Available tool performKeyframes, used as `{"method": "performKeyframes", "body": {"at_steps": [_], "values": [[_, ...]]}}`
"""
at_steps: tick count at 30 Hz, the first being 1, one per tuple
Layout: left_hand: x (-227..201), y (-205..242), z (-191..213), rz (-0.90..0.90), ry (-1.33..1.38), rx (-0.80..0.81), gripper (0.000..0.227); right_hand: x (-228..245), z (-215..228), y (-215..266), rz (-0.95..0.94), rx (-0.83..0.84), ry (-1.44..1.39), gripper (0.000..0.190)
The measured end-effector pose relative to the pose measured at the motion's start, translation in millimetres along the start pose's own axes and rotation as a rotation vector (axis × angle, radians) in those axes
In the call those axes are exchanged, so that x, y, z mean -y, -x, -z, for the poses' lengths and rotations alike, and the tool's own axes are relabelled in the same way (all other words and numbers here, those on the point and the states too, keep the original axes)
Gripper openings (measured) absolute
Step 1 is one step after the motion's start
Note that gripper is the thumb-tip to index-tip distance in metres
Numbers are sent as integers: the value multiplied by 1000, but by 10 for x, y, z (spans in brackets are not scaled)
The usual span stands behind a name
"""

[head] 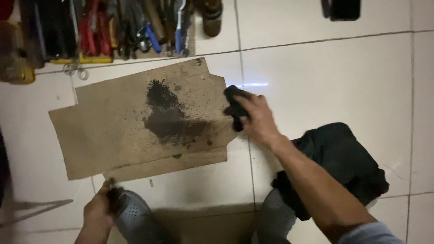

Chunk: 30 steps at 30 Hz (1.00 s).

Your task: The person wipes a dark stain on a tiled floor using a black cloth and a piece of cardboard. They repeatedly rub the stain, transfer the dirt onto the cardboard, and wipe the surrounding area. The person is sitting on the floor during the task.

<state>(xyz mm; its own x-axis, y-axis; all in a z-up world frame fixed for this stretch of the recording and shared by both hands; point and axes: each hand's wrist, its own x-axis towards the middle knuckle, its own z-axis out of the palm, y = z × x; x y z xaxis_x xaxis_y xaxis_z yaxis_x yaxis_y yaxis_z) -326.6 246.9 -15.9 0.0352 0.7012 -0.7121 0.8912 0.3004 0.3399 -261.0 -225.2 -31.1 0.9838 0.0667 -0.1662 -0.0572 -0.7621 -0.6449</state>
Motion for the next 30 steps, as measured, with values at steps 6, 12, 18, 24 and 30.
{"method": "performKeyframes", "body": {"at_steps": [6,12,18,24,30], "values": [[-147,-195,-181,143,227,121,31,-293,713,-362,-66,-260,-38,68],[-193,-583,-362,140,267,218,15,-803,121,-498,-114,-158,726,85],[-552,147,-403,119,302,349,23,-105,124,-379,147,0,264,65],[-554,265,-413,107,286,463,43,88,509,-979,241,-66,163,78],[-503,263,-239,12,311,372,46,213,332,-1511,241,-42,243,77]]}}
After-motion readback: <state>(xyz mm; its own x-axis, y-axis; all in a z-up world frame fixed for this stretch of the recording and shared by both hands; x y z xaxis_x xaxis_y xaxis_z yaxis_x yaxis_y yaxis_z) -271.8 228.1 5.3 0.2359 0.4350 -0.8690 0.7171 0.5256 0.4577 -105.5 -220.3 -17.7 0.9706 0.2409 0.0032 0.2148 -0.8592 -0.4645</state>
